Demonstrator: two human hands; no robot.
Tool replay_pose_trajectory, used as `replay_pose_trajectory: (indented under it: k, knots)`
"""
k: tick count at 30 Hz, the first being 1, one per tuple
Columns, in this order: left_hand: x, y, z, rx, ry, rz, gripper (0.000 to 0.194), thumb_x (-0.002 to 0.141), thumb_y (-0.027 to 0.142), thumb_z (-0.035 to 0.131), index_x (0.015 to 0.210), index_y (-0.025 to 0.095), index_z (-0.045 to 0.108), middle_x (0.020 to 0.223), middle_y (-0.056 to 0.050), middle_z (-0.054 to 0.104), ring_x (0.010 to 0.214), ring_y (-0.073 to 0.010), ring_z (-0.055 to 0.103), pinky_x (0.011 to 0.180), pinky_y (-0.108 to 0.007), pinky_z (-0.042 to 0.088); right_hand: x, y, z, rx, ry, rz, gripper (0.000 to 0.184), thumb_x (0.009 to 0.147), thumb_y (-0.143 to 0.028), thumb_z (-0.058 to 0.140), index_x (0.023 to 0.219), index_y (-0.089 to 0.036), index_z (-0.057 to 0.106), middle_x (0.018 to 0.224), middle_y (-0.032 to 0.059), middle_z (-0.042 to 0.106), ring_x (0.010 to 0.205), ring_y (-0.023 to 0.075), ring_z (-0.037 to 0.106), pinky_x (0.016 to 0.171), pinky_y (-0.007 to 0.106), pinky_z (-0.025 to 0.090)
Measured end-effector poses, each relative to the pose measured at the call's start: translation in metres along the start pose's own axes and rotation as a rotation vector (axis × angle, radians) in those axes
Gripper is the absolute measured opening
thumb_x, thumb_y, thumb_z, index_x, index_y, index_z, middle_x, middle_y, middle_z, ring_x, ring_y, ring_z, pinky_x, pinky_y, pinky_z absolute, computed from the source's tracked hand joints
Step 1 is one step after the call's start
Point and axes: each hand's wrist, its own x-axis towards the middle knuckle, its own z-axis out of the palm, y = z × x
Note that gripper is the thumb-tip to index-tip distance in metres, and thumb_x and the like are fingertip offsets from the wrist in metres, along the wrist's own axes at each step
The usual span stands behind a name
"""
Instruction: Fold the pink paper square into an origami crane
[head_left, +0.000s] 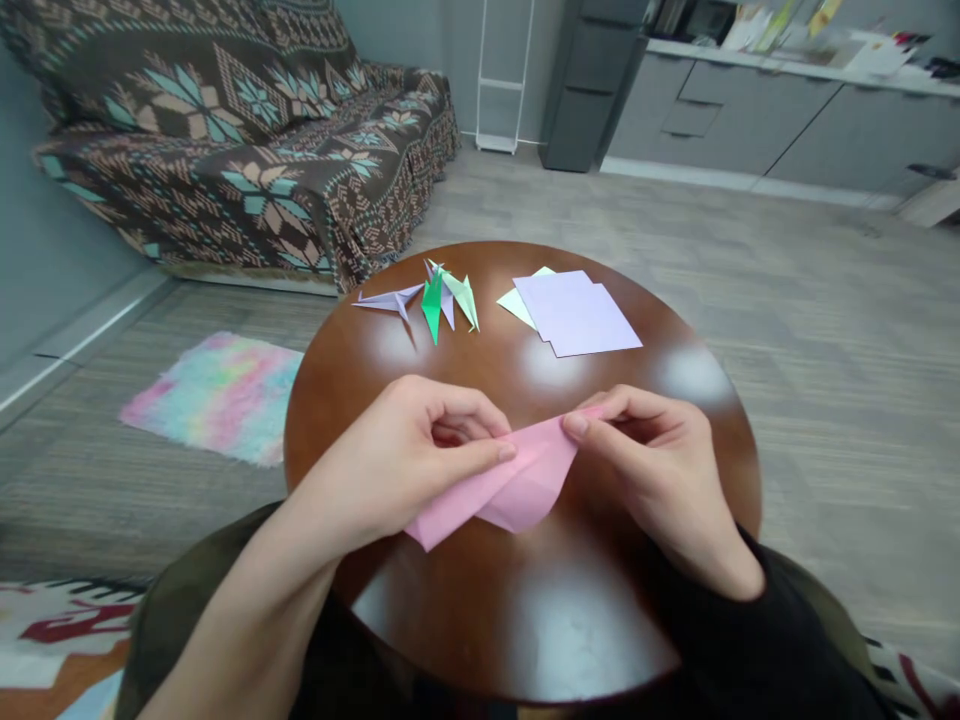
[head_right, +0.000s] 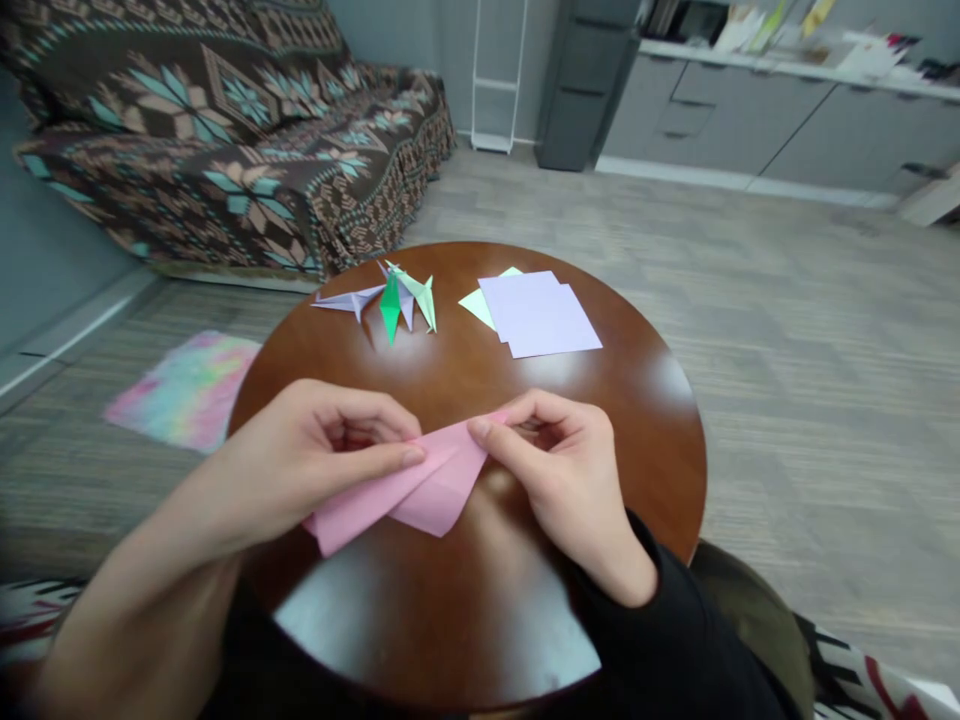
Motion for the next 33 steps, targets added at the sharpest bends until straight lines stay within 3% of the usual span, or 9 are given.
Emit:
replay_pose_trajectory:
  k: [5,11,14,21,28,33]
  knots:
    - [0.0,0.001,-0.002,-0.007,-0.034,-0.026,0.01,0.083,0.023,0.074,0.078,0.016,0.078,0.071,0.0,0.075,0.065,-0.0104,0.063,0.057,-0.016,0.045,0.001,0.0,-0.001,-0.009,0.029,-0.01,0.018,0.084,-0.025,0.086,0.069,-0.019,0.077,0.068,-0.0005,0.073,0.062,0.0101,0.062,0.059,0.021,0.048]
    - [0.0,-0.002,-0.006,-0.027,-0.036,-0.041,0.009,0.081,0.023,0.076,0.076,0.016,0.077,0.068,0.002,0.072,0.062,-0.0083,0.059,0.055,-0.015,0.043,0.008,0.006,-0.007,0.146,0.168,-0.105,0.017,0.093,-0.027,0.076,0.078,-0.02,0.077,0.071,0.0,0.071,0.065,0.0145,0.068,0.066,0.029,0.058]
    - [0.001,-0.003,-0.006,-0.045,-0.016,-0.043,0.008,0.08,0.022,0.077,0.077,0.015,0.077,0.068,0.002,0.072,0.062,-0.008,0.06,0.055,-0.015,0.043,0.007,0.005,-0.007,0.159,0.054,-0.064,0.018,0.097,-0.033,0.072,0.086,-0.02,0.08,0.078,0.0015,0.073,0.071,0.0139,0.068,0.069,0.026,0.058]
    - [0.0,0.0,-0.001,-0.069,0.0,-0.023,0.01,0.081,0.024,0.077,0.08,0.015,0.078,0.072,-0.001,0.076,0.066,-0.0102,0.064,0.057,-0.016,0.046,-0.002,-0.004,0.0,0.0,-0.213,0.047,0.003,0.089,-0.023,0.08,0.086,-0.021,0.08,0.079,-0.0017,0.077,0.072,0.0107,0.067,0.067,0.018,0.053]
    - [-0.003,0.001,0.002,-0.031,-0.002,0.001,0.009,0.083,0.025,0.076,0.08,0.016,0.078,0.073,-0.001,0.078,0.067,-0.0117,0.067,0.058,-0.017,0.047,-0.003,-0.007,0.0,-0.087,-0.223,0.077,0.016,0.083,-0.02,0.081,0.071,-0.017,0.072,0.067,-0.0026,0.066,0.063,0.0103,0.057,0.057,0.02,0.044]
    - [-0.005,-0.001,0.001,0.008,-0.044,0.028,0.008,0.084,0.025,0.076,0.083,0.017,0.076,0.067,0.001,0.075,0.06,-0.0102,0.063,0.052,-0.016,0.042,0.0,-0.01,-0.005,-0.165,-0.342,0.169,0.017,0.082,-0.021,0.079,0.07,-0.015,0.069,0.065,-0.0019,0.063,0.061,0.0101,0.051,0.055,0.022,0.039]
